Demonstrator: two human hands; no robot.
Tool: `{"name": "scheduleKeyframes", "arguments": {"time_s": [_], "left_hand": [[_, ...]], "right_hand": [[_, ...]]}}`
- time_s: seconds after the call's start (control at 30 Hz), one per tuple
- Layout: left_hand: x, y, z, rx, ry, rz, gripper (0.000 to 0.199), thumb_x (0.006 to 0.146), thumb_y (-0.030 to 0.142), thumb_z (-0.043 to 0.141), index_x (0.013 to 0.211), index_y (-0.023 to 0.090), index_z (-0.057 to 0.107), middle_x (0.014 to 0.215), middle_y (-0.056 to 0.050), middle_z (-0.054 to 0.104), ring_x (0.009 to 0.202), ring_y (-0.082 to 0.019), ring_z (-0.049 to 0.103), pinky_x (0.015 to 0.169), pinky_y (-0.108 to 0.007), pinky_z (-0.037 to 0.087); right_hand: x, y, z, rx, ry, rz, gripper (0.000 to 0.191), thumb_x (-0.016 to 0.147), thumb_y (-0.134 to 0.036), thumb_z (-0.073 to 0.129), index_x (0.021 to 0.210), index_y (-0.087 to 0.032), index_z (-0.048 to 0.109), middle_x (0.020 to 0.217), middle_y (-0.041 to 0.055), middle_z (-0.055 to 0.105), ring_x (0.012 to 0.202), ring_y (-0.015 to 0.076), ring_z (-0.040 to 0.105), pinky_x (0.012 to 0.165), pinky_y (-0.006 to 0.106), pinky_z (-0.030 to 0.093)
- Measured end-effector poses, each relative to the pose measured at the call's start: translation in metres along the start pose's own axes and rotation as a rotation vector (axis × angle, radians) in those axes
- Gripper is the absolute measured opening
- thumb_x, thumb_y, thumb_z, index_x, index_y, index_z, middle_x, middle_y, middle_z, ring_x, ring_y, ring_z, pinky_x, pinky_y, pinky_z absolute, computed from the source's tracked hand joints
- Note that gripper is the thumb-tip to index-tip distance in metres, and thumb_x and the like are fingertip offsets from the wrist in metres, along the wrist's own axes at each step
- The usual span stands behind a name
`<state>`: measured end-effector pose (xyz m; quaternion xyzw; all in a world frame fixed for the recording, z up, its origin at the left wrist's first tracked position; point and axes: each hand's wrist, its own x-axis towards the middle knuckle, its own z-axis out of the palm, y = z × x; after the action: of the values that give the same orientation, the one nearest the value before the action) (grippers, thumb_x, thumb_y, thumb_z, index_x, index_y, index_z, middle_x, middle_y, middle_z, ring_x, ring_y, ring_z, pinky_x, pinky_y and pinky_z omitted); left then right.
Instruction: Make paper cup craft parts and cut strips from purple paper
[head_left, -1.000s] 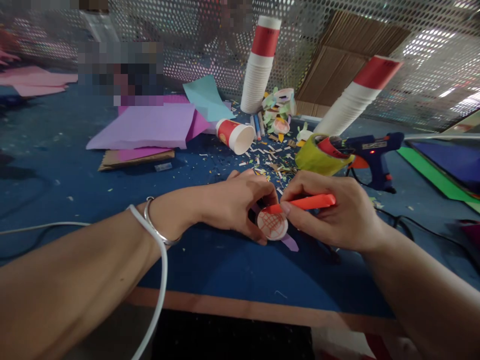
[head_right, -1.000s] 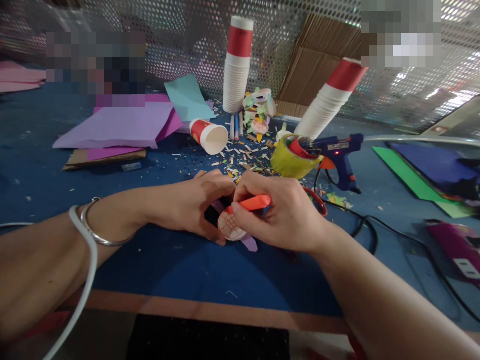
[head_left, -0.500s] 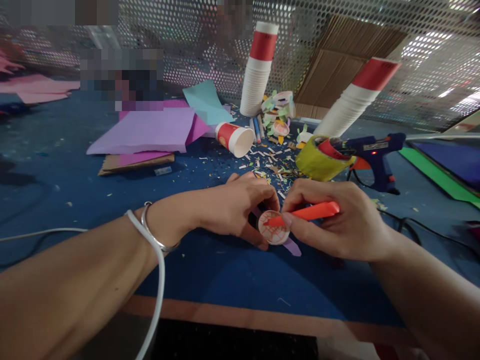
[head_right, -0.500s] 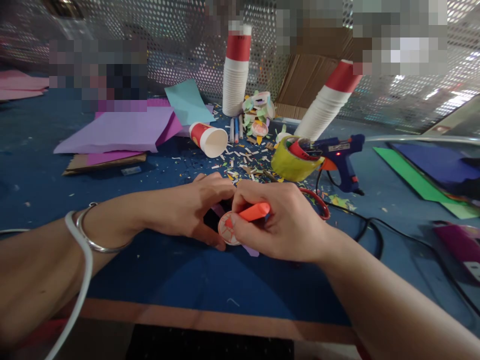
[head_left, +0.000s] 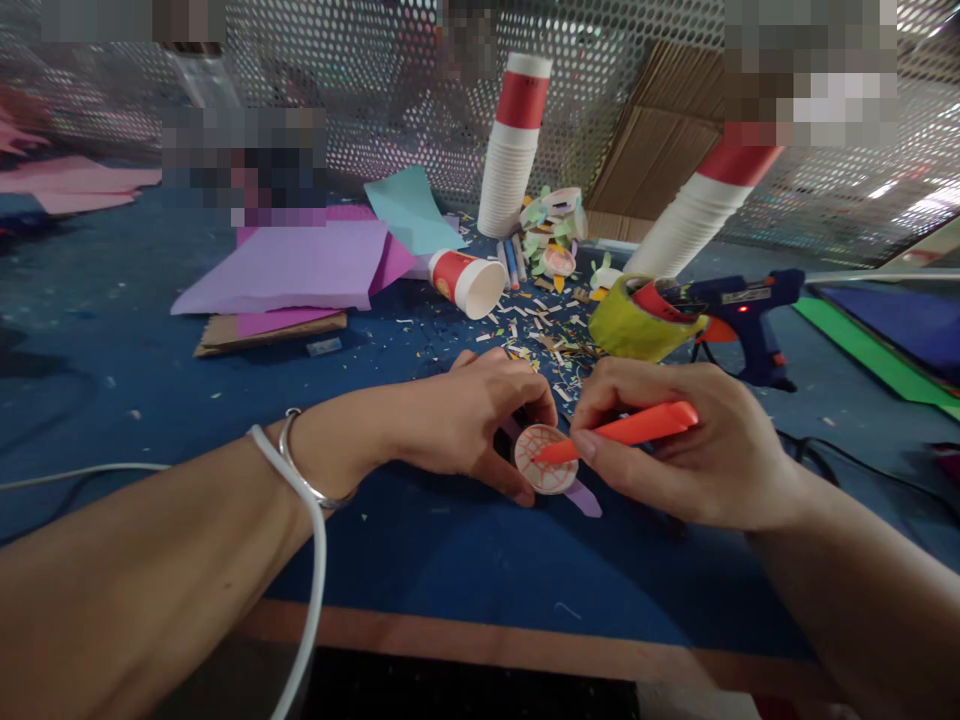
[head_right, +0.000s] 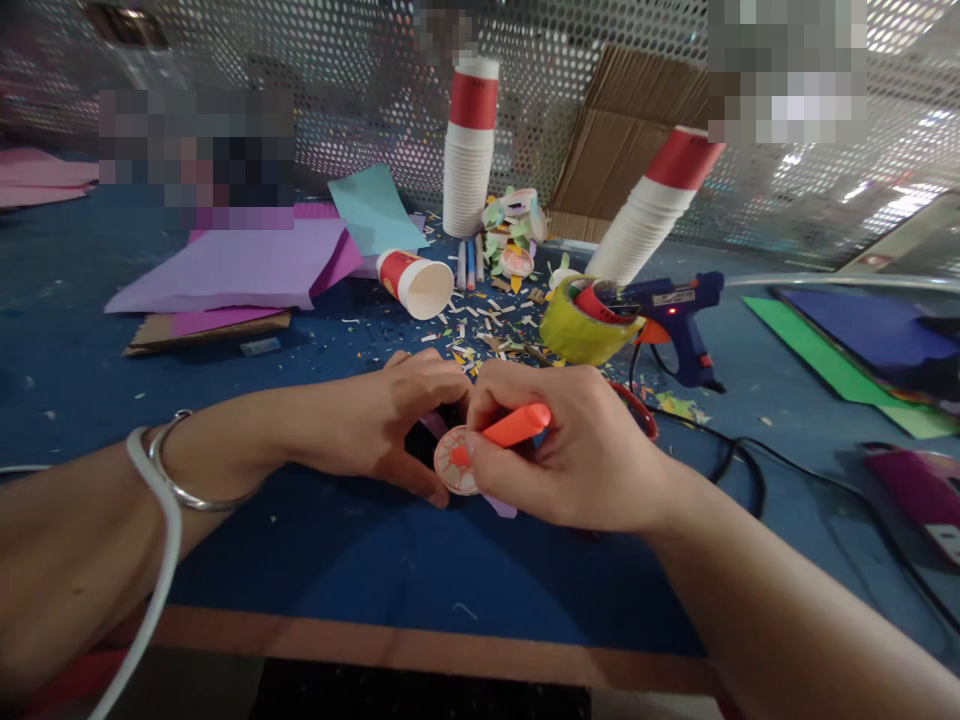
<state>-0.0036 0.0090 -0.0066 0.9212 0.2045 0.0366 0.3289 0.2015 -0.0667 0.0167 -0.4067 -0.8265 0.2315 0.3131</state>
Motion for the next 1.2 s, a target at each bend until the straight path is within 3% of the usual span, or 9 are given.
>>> {"name": "scheduleKeyframes", "arguments": {"time_s": [0.2,0.47,0.73,0.93,1.2], "left_hand": [[-0.001,0.003,-0.002,-0.022,0.003,-0.021,0.052,0.068,0.049,0.087,0.102,0.021,0.062,0.106,-0.004,0.061,0.107,-0.028,0.050,0.091,-0.041,0.032],[0.000,0.003,0.001,0.038,0.012,0.013,0.056,0.070,0.055,0.083,0.104,0.018,0.058,0.109,-0.007,0.061,0.107,-0.030,0.050,0.090,-0.041,0.032],[-0.006,0.010,-0.011,0.064,0.054,-0.084,0.048,0.070,0.039,0.078,0.110,0.020,0.059,0.108,-0.005,0.066,0.100,-0.026,0.056,0.090,-0.041,0.033],[-0.012,0.014,-0.019,0.077,0.124,-0.093,0.048,0.072,0.036,0.075,0.113,0.020,0.057,0.116,-0.007,0.066,0.103,-0.028,0.057,0.092,-0.042,0.035],[-0.014,0.013,-0.021,0.084,0.244,-0.017,0.049,0.075,0.029,0.073,0.120,0.020,0.055,0.122,-0.009,0.065,0.110,-0.027,0.060,0.097,-0.042,0.038]], "right_hand": [[0.000,0.003,-0.001,0.005,0.009,-0.023,0.015,0.083,-0.021,0.066,0.072,-0.024,0.057,0.058,-0.0048,0.058,0.046,0.0093,0.046,0.041,0.025,0.037],[0.000,0.005,-0.009,-0.155,0.232,-0.048,0.015,0.084,-0.017,0.062,0.072,-0.025,0.058,0.063,-0.0026,0.061,0.052,0.0128,0.054,0.049,0.031,0.041],[-0.002,0.011,-0.012,-0.238,0.446,-0.072,0.012,0.089,-0.021,0.063,0.079,-0.026,0.060,0.069,-0.0022,0.065,0.055,0.0140,0.057,0.054,0.032,0.045],[0.003,0.018,-0.010,-0.336,0.294,-0.026,0.003,0.090,-0.025,0.060,0.088,-0.023,0.062,0.080,0.0012,0.072,0.067,0.0159,0.064,0.062,0.030,0.048],[0.006,0.028,-0.009,-0.371,0.091,0.031,0.016,0.095,-0.025,0.053,0.101,-0.018,0.066,0.091,0.0067,0.075,0.078,0.0194,0.067,0.068,0.031,0.046]]}}
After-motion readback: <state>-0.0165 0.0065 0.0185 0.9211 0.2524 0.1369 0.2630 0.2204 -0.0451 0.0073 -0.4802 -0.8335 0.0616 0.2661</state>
